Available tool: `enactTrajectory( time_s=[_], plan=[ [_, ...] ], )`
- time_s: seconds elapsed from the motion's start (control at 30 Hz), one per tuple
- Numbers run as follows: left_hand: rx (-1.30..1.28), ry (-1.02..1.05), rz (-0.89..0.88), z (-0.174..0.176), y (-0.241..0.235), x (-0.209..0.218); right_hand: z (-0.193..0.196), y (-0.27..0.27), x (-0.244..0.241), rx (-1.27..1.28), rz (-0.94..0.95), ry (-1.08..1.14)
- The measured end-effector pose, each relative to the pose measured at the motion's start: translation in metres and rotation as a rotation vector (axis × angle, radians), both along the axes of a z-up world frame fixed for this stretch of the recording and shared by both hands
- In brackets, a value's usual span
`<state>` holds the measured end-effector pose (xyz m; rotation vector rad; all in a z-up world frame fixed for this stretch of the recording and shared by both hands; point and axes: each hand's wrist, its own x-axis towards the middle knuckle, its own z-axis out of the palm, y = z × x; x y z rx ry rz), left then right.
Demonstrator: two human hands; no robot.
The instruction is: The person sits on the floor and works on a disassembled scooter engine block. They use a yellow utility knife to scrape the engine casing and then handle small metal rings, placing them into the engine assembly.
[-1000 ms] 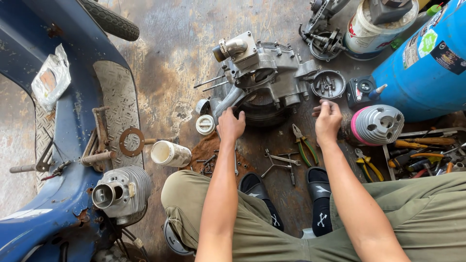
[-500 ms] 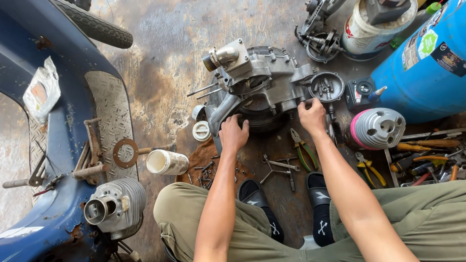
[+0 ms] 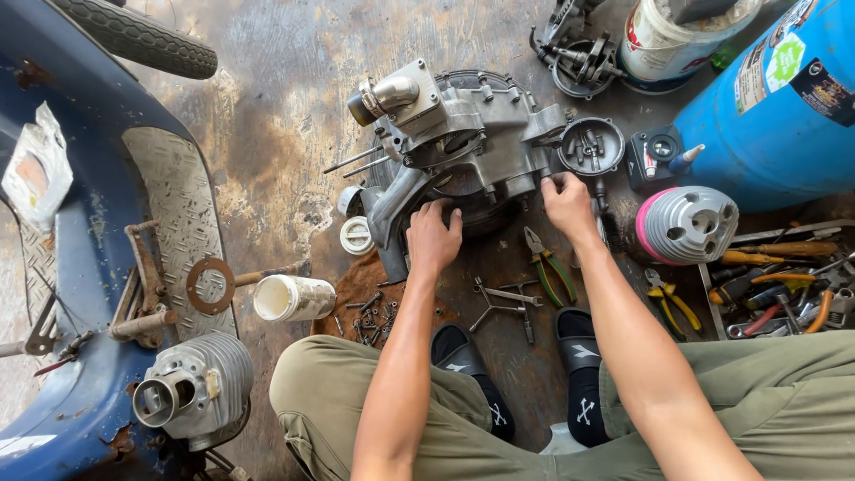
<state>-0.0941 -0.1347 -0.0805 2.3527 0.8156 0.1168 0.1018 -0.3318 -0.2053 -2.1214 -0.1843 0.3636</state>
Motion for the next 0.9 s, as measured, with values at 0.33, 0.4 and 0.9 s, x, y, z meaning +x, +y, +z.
enactTrajectory(
  time_s=[0.33, 0.4, 0.9],
  plan=[
    [0.033, -0.018, -0.012, -0.008, 0.001, 0.007, 0.061, -0.028, 0.007, 0.248, 0.027, 0.340],
    [-0.025, -0.035, 0.008, 0.004, -0.006, 0.005, 0.061, -0.047, 0.001, 0.022, 0.095, 0.257],
    [-0.217, -0.068, 0.032, 0.028, -0.007, 0.011, -0.071, -0.151, -0.101, -0.612, 0.038, -0.287]
  ],
)
